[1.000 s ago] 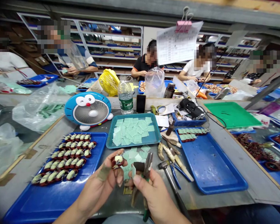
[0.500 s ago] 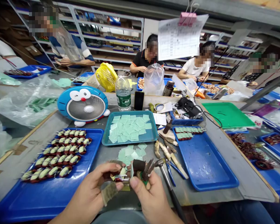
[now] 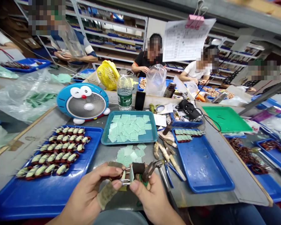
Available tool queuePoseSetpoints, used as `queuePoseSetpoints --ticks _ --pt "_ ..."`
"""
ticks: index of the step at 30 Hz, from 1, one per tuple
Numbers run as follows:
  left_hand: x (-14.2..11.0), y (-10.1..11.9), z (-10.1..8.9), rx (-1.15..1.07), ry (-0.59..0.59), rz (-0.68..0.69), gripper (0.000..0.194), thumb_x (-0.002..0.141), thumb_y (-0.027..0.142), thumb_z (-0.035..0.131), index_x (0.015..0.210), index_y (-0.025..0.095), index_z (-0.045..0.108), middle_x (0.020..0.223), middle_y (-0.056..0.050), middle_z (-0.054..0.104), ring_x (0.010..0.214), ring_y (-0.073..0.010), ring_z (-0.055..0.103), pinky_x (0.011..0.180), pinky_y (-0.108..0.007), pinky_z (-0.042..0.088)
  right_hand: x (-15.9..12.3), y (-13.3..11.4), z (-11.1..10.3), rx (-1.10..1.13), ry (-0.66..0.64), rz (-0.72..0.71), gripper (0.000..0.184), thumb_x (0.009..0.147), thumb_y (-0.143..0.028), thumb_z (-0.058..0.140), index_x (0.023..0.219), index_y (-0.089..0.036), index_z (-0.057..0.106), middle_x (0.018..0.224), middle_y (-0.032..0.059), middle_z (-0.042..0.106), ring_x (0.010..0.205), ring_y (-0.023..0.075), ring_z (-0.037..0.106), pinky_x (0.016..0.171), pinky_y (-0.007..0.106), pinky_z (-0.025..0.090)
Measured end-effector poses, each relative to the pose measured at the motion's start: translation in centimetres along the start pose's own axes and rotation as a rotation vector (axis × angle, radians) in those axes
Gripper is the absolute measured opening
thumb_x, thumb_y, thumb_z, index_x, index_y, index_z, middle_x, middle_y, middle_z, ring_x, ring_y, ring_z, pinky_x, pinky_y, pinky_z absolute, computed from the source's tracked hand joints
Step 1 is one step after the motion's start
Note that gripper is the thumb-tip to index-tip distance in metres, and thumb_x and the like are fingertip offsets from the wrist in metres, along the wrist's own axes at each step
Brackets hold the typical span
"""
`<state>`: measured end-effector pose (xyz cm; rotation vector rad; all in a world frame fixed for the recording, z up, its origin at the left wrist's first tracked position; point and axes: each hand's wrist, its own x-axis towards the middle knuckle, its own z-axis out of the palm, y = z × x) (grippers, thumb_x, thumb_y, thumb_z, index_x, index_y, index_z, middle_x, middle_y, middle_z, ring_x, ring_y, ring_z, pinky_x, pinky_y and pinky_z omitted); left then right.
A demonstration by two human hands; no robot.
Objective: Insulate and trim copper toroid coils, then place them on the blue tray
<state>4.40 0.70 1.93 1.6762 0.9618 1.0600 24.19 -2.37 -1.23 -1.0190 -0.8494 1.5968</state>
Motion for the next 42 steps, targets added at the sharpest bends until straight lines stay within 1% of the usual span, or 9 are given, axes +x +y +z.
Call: queuePoseSetpoints --ticks 6,13,17,20,24,28,33,38,42 --pt "-0.5 -0.6 0.7 -0.151 0.053 0.027 0.024 0.094 0.018 0.069 0.114 0.03 0.067 0.112 -0.003 0.074 0.1 -0.0209 0.073 0.085 -0.028 0.058 -0.2 0.3 0.2 0.004 0.03 -0.065 0.041 0.085 -0.043 0.079 0.121 -0.024 0.07 0.124 0.0097 0.073 0.112 0.0261 0.069 0.103 0.042 0.053" --pt "-0.7 -0.8 0.4 -0.159 0.081 0.01 0.021 0.092 0.02 0.071 0.111 0.028 0.068 0.109 -0.005 0.075 0.098 -0.0224 0.074 0.084 -0.029 0.059 0.0 -0.7 0.6 -0.143 0.034 -0.055 0.042 0.083 -0.045 0.081 0.118 -0.024 0.073 0.12 0.0105 0.074 0.112 0.0279 0.069 0.102 0.041 0.055" --pt "-0.1 0.1 -0.4 -0.03 0.036 -0.052 0.018 0.093 0.026 0.07 0.111 0.028 0.07 0.108 -0.005 0.076 0.097 -0.0221 0.073 0.086 -0.028 0.057 -0.1 -1.5 0.7 -0.242 0.023 -0.063 0.038 0.086 -0.044 0.077 0.118 -0.023 0.074 0.118 0.0111 0.075 0.111 0.0289 0.07 0.1 0.042 0.055" --pt "0.7 1.0 -1.1 0.059 -0.026 -0.092 0.018 0.095 0.032 0.067 0.113 0.029 0.068 0.107 -0.003 0.075 0.093 -0.0202 0.072 0.082 -0.026 0.055 -0.3 -1.9 0.9 -0.289 -0.025 -0.055 0.039 0.088 -0.041 0.077 0.124 -0.025 0.071 0.123 0.0103 0.073 0.113 0.0279 0.069 0.102 0.041 0.054" --pt "1.4 1.8 -1.4 0.142 -0.08 -0.095 0.021 0.099 0.036 0.06 0.117 0.028 0.066 0.107 -0.004 0.071 0.091 -0.0208 0.069 0.078 -0.027 0.053 -0.2 -1.8 0.8 -0.376 -0.048 -0.1 0.038 0.09 -0.038 0.075 0.125 -0.026 0.07 0.125 0.0089 0.072 0.115 0.026 0.067 0.103 0.037 0.052" --pt "1.4 1.9 -1.7 0.159 -0.113 -0.072 0.022 0.101 0.034 0.056 0.12 0.027 0.064 0.11 -0.006 0.07 0.092 -0.0209 0.068 0.081 -0.027 0.052 0.3 -1.1 0.7 -0.355 -0.036 -0.122 0.034 0.093 -0.038 0.071 0.126 -0.026 0.069 0.126 0.0083 0.071 0.117 0.0254 0.066 0.103 0.036 0.052" --pt "1.0 1.8 -2.2 0.186 -0.166 0.063 0.033 0.096 0.028 0.065 0.128 0.029 0.063 0.123 -0.009 0.067 0.108 -0.0253 0.067 0.091 -0.029 0.053 0.5 -0.6 0.8 -0.333 -0.013 -0.194 0.039 0.094 -0.038 0.07 0.131 -0.029 0.065 0.13 0.0066 0.068 0.122 0.0254 0.063 0.105 0.035 0.051" --pt "1.4 1.4 -2.5 0.332 -0.283 0.247 0.034 0.097 0.023 0.062 0.129 0.031 0.069 0.129 -0.013 0.065 0.1 -0.0242 0.069 0.086 -0.028 0.055 0.3 0.0 1.0 -0.248 0.002 -0.167 0.039 0.094 -0.045 0.069 0.129 -0.027 0.066 0.127 0.0079 0.07 0.114 0.0251 0.067 0.103 0.038 0.053" --pt "1.5 1.1 -2.5 0.43 -0.263 0.434 0.036 0.1 0.032 0.059 0.135 0.025 0.062 0.128 -0.016 0.062 0.095 -0.0225 0.068 0.08 -0.029 0.058 0.3 0.7 1.1 -0.153 0.001 -0.207 0.038 0.094 -0.043 0.069 0.128 -0.027 0.067 0.123 0.0079 0.073 0.108 0.023 0.07 0.1 0.036 0.055"
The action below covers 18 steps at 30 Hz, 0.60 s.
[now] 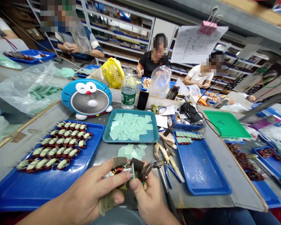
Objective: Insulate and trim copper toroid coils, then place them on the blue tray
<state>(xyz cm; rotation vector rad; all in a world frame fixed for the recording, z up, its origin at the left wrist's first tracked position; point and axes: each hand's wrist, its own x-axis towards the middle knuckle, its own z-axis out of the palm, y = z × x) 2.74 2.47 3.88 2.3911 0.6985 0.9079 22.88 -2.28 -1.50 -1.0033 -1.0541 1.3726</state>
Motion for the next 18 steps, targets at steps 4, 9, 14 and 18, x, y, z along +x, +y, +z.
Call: queuePoseSetpoints --ticks 4,9,14,18 --pt "-0.1 0.0 0.3 0.049 -0.017 -0.009 0.033 0.102 0.031 0.056 0.134 0.024 0.06 0.122 -0.014 0.059 0.09 -0.0196 0.067 0.076 -0.028 0.06 -0.2 0.5 0.3 0.087 0.016 -0.002 0.036 0.094 -0.041 0.07 0.126 -0.026 0.068 0.122 0.0091 0.074 0.106 0.023 0.072 0.098 0.036 0.058" --pt "0.2 0.5 0.1 0.048 -0.047 -0.028 0.028 0.102 0.032 0.056 0.127 0.024 0.064 0.108 -0.011 0.06 0.082 -0.018 0.066 0.071 -0.027 0.06 -0.6 0.6 0.4 0.145 0.021 -0.004 0.038 0.093 -0.04 0.071 0.128 -0.028 0.068 0.12 0.008 0.075 0.104 0.0221 0.073 0.095 0.033 0.059" --pt "1.0 0.8 -0.1 0.055 -0.04 0.003 0.025 0.101 0.03 0.057 0.124 0.023 0.064 0.105 -0.009 0.062 0.078 -0.0171 0.067 0.067 -0.026 0.059 -0.6 0.2 0.2 0.149 0.001 0.007 0.037 0.093 -0.042 0.071 0.126 -0.027 0.069 0.119 0.0084 0.076 0.103 0.0222 0.074 0.093 0.031 0.06" --pt "0.9 0.5 0.2 0.187 -0.062 0.057 0.03 0.1 0.025 0.057 0.13 0.022 0.061 0.11 -0.012 0.064 0.077 -0.0185 0.067 0.061 -0.027 0.057 -0.4 0.1 -0.1 0.101 0.012 -0.036 0.037 0.093 -0.039 0.071 0.128 -0.028 0.068 0.122 0.0082 0.075 0.109 0.0235 0.072 0.096 0.034 0.059"
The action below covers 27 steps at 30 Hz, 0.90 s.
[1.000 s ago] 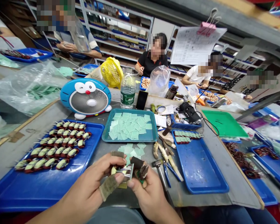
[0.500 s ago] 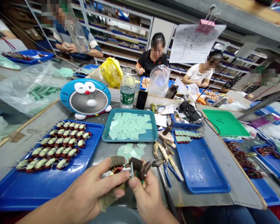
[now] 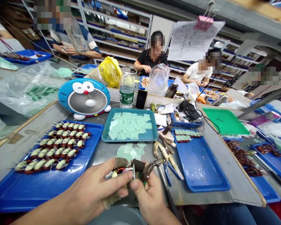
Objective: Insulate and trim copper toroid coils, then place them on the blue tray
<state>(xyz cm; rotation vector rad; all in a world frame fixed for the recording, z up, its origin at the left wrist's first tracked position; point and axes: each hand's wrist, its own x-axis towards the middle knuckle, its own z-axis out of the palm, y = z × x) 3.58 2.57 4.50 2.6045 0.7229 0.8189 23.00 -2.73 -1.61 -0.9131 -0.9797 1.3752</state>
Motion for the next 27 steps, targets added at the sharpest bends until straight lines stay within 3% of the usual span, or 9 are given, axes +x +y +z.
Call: queuePoseSetpoints --ticks 6,12,16,22,27 --pt "-0.8 -0.4 0.6 0.105 -0.071 0.009 0.04 0.098 0.022 0.056 0.138 0.022 0.056 0.107 -0.013 0.065 0.074 -0.0206 0.066 0.061 -0.031 0.055 0.0 0.1 -0.5 -0.074 -0.048 0.0 0.034 0.096 -0.036 0.068 0.129 -0.029 0.066 0.131 0.0075 0.07 0.116 0.0218 0.068 0.098 0.03 0.057" --pt "-1.0 -0.6 0.8 0.054 -0.044 -0.004 0.034 0.1 0.024 0.056 0.134 0.022 0.057 0.114 -0.012 0.064 0.078 -0.0188 0.065 0.063 -0.029 0.055 -0.1 -0.1 -0.1 -0.035 -0.012 0.032 0.035 0.093 -0.039 0.072 0.125 -0.027 0.069 0.122 0.0076 0.074 0.108 0.0217 0.071 0.096 0.031 0.057" --pt "-1.5 -0.8 1.2 0.11 -0.072 0.014 0.038 0.1 0.021 0.054 0.138 0.021 0.054 0.113 -0.014 0.064 0.079 -0.022 0.067 0.063 -0.033 0.056 -0.1 -0.1 0.0 -0.06 -0.015 0.077 0.033 0.094 -0.037 0.072 0.125 -0.027 0.069 0.119 0.0067 0.075 0.106 0.0201 0.071 0.092 0.029 0.058" --pt "-1.1 -0.3 1.0 0.043 0.078 -0.018 0.026 0.105 0.032 0.05 0.127 0.021 0.058 0.102 -0.01 0.066 0.078 -0.0188 0.069 0.065 -0.027 0.059 -0.2 -0.6 0.2 -0.037 -0.031 0.104 0.036 0.093 -0.038 0.073 0.126 -0.024 0.067 0.121 0.0088 0.073 0.105 0.022 0.071 0.094 0.032 0.057" --pt "-1.5 -0.4 0.9 0.024 0.016 -0.028 0.026 0.104 0.031 0.051 0.126 0.022 0.061 0.108 -0.011 0.064 0.082 -0.0191 0.069 0.067 -0.027 0.059 -0.3 -0.4 0.5 -0.001 -0.026 0.11 0.036 0.093 -0.039 0.072 0.125 -0.023 0.068 0.118 0.0091 0.074 0.104 0.0217 0.071 0.093 0.032 0.057"
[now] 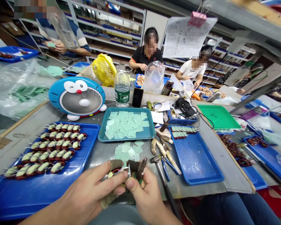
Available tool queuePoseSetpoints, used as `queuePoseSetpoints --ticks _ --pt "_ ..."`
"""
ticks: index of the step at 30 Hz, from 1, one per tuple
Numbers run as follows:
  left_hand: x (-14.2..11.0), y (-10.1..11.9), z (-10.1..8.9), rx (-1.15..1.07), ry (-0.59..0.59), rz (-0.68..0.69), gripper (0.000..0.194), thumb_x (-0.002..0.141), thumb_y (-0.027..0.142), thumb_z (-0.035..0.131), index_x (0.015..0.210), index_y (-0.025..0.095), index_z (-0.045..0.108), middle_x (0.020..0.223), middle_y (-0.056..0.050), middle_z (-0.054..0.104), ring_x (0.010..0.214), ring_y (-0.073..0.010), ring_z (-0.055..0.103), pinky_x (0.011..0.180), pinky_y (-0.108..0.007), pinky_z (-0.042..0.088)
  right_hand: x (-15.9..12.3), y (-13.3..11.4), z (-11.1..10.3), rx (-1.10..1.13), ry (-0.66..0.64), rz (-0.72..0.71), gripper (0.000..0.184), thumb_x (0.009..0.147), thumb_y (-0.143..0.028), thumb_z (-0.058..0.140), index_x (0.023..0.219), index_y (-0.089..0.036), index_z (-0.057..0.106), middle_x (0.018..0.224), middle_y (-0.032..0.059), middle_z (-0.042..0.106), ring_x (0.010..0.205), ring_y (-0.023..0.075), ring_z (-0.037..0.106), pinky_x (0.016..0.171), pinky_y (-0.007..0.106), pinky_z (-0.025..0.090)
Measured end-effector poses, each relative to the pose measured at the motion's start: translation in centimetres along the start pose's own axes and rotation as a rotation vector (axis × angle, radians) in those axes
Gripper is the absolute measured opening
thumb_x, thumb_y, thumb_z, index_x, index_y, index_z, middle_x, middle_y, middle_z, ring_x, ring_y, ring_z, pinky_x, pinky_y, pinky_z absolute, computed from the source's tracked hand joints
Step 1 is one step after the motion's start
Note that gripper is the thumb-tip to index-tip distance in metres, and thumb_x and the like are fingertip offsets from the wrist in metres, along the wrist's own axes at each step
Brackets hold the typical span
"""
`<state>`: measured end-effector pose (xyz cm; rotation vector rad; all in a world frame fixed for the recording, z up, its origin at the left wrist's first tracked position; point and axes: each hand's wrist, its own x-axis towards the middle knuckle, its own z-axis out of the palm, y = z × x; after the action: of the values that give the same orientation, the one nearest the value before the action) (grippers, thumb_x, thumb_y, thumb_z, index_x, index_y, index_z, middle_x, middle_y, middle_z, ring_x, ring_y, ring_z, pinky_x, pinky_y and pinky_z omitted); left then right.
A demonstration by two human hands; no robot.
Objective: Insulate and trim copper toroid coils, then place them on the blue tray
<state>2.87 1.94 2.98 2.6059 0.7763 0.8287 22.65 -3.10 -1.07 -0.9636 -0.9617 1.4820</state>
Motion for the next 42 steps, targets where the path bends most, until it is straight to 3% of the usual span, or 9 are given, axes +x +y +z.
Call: queuePoseSetpoints --ticks 5,10,15,20,25,34,36,38,42 --pt "-0.4 -0.5 0.0 0.032 -0.043 0.043 0.032 0.102 0.026 0.052 0.133 0.021 0.058 0.109 -0.013 0.065 0.083 -0.021 0.069 0.067 -0.029 0.059 0.0 0.2 0.3 -0.014 0.002 -0.022 0.035 0.094 -0.039 0.07 0.126 -0.024 0.067 0.12 0.0086 0.074 0.103 0.0213 0.071 0.095 0.033 0.057" --pt "0.1 -0.4 -0.2 -0.029 0.072 0.017 0.03 0.105 0.036 0.049 0.129 0.021 0.059 0.101 -0.011 0.069 0.08 -0.0186 0.071 0.067 -0.027 0.061 0.0 -0.1 0.2 -0.1 0.027 -0.026 0.034 0.093 -0.036 0.072 0.124 -0.025 0.067 0.116 0.0075 0.074 0.104 0.0211 0.07 0.093 0.031 0.057" --pt "0.7 -0.4 -0.9 -0.037 0.128 0.065 0.035 0.105 0.04 0.05 0.132 0.017 0.056 0.112 -0.015 0.071 0.089 -0.0212 0.074 0.076 -0.029 0.063 -0.2 0.1 0.2 -0.159 0.091 -0.14 0.031 0.093 -0.035 0.072 0.122 -0.025 0.068 0.115 0.0079 0.073 0.1 0.0208 0.071 0.088 0.03 0.059" --pt "0.4 -0.5 -1.2 0.025 0.017 0.097 0.035 0.103 0.034 0.053 0.134 0.016 0.055 0.106 -0.014 0.071 0.079 -0.0217 0.071 0.065 -0.03 0.061 -0.5 1.4 0.6 -0.211 0.146 -0.231 0.035 0.093 -0.037 0.07 0.125 -0.024 0.065 0.112 0.0089 0.074 0.099 0.0222 0.071 0.089 0.032 0.06" --pt "0.1 -0.5 -1.0 0.046 -0.014 0.094 0.04 0.103 0.033 0.054 0.138 0.016 0.053 0.111 -0.015 0.069 0.085 -0.0234 0.071 0.07 -0.033 0.06 -0.8 2.4 0.8 -0.218 0.233 -0.288 0.035 0.092 -0.037 0.072 0.125 -0.025 0.066 0.111 0.0092 0.073 0.1 0.0235 0.072 0.088 0.033 0.061" --pt "0.7 -0.5 -1.6 -0.109 0.017 0.084 0.035 0.1 0.034 0.06 0.132 0.02 0.057 0.099 -0.009 0.071 0.081 -0.0211 0.071 0.071 -0.029 0.059 -0.7 0.6 -0.7 -0.509 0.051 -0.325 0.031 0.097 -0.029 0.062 0.128 -0.027 0.065 0.114 0.0083 0.069 0.105 0.0227 0.068 0.092 0.032 0.057" --pt "0.6 -0.6 -1.4 -0.26 0.053 0.02 0.042 0.096 0.039 0.068 0.133 0.023 0.055 0.107 -0.009 0.073 0.088 -0.0211 0.072 0.078 -0.03 0.06 -0.7 0.1 -0.9 -0.6 0.03 -0.371 0.033 0.096 -0.027 0.062 0.129 -0.027 0.065 0.116 0.0089 0.068 0.107 0.0242 0.068 0.093 0.034 0.057" --pt "0.4 -0.5 -1.3 -0.475 0.035 -0.164 0.053 0.09 0.046 0.073 0.135 0.026 0.052 0.111 -0.008 0.073 0.091 -0.0206 0.073 0.08 -0.03 0.061 -0.7 -0.3 -1.1 -0.696 0.038 -0.463 0.038 0.094 -0.024 0.064 0.132 -0.027 0.064 0.117 0.0095 0.069 0.107 0.0252 0.068 0.093 0.035 0.057" --pt "0.1 -0.2 -1.2 -0.93 -0.17 -0.556 0.037 0.101 0.052 0.054 0.122 0.021 0.058 0.091 -0.003 0.072 0.074 -0.0156 0.073 0.068 -0.025 0.059 -0.3 -0.8 -1.5 -0.873 -0.046 -0.652 0.057 0.089 -0.014 0.068 0.143 -0.03 0.058 0.124 0.0103 0.07 0.112 0.0263 0.069 0.096 0.036 0.057"
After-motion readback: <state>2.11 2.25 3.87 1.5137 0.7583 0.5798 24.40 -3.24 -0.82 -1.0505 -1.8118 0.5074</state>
